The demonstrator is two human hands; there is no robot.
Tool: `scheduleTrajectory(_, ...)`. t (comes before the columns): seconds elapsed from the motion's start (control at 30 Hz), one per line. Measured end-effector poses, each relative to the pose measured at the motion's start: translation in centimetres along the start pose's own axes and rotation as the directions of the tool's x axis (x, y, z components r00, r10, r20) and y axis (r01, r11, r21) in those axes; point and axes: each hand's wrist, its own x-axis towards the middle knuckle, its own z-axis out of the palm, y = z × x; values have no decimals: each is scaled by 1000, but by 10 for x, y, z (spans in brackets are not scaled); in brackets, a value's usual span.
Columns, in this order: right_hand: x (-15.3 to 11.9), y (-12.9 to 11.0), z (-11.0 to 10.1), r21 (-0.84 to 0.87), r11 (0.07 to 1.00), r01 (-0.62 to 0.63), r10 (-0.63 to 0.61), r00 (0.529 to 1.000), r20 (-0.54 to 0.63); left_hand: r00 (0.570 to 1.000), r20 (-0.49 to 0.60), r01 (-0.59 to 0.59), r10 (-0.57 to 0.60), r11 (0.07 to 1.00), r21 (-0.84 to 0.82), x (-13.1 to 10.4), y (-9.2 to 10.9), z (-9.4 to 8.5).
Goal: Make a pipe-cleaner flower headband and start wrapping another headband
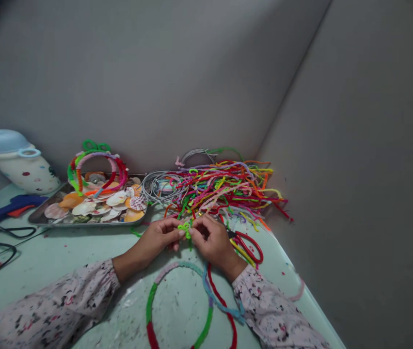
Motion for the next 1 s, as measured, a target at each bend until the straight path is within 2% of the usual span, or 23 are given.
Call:
scheduleTrajectory(0.33, 1, -3, 0, -12, 998, 69, -69, 998, 7, 999, 31, 20, -19, 1000, -17, 2, -5, 0)
scheduleTrajectory(0.63, 1, -3, -2, 2, 1000, 31, -32, 999, 38, 998, 54, -27, 27, 1000, 4, 0, -5, 1)
scheduleTrajectory(0.8, 1, -3, -1, -16, 998, 61, -59, 995, 83, 997, 64, -35, 35, 999, -2, 0, -7, -1)
scheduleTrajectory(1.0, 2, -1, 1, -23, 998, 63, -61, 995, 81, 1000, 5, -29, 29, 999, 34, 0, -5, 1)
